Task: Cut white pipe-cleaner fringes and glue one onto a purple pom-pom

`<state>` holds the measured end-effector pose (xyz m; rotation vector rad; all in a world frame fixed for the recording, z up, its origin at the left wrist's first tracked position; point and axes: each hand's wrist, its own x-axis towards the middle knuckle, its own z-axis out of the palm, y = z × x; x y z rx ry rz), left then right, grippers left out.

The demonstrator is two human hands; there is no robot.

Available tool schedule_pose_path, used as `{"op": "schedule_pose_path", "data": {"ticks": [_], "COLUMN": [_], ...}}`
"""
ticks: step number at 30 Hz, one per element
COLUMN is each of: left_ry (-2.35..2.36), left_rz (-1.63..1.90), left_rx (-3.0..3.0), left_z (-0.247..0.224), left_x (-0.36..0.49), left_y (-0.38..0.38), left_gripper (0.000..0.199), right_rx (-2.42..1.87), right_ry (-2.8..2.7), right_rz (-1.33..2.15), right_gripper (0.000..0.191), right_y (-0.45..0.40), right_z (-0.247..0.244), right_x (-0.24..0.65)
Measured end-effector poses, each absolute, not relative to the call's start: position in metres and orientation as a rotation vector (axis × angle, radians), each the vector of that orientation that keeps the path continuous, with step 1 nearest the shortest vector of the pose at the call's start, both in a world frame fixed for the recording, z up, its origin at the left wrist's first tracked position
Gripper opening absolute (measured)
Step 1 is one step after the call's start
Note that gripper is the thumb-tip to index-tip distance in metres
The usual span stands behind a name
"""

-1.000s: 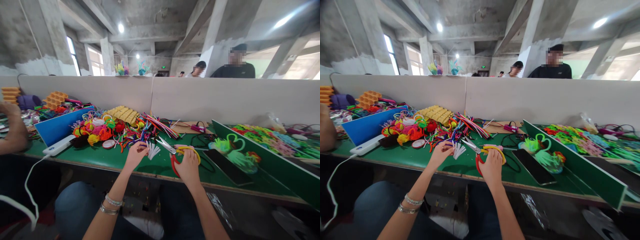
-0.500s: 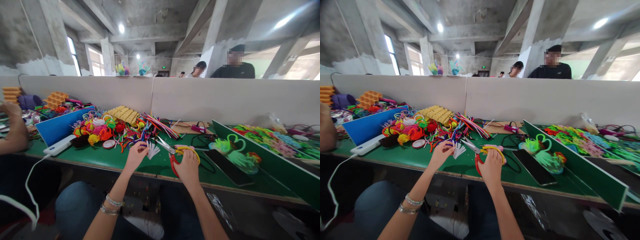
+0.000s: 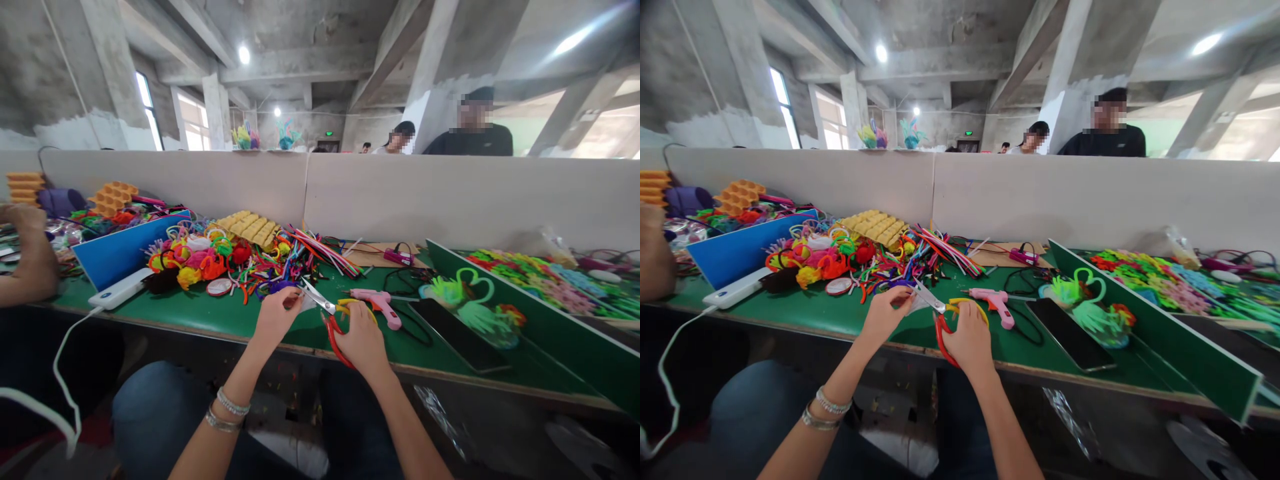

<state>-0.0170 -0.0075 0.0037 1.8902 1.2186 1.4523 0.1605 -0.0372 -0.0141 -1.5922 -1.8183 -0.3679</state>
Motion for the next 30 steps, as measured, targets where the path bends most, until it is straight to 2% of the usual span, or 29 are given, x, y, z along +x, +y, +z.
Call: {"op": "schedule_pose_path", "data": {"ticks": [4,10,14,21,24,30], "left_ry": [1.211,0.974,0.935,0.867,0.856,0.829], "left_rz": [1.489,1.407,1.364,1.183,1.140,1.049], "left_rx": [1.842,1.408,1.209,1.284,1.379,1.440], "left_z": [0.004,0.002,0.004,0.007,0.004,0.001], "left_x": [-0.017,-0.016,-0.016,-0.012,-0.010,-0.007], "left_y": [-0.008,0.000,0.002,-0.004,-0.005,-0.005], "left_gripper": [0.016,0.029,0.030,0.035,0.034,0.036], "right_rx": [-1.588,-1.536,-1.496,-1.085,-0.950,-0.915], "right_ry": [-1.786,-1.659,-1.545,-1.343,-1.249,-1.271], "right_rz": [-0.376,-0.326,-0.033,0.895,1.004,0.960], "right_gripper": [0.031,0.036,0.041,0.035,0.035,0.034], "right_y": [-0.037,-0.035,-0.037,-0.033,-0.032,-0.035], "right_z": [-0.014,-0.015,-0.010,-0.017,-0.022,-0.017], "right_x": [0.161,0.162,0.164,0.157,0.148,0.143]}}
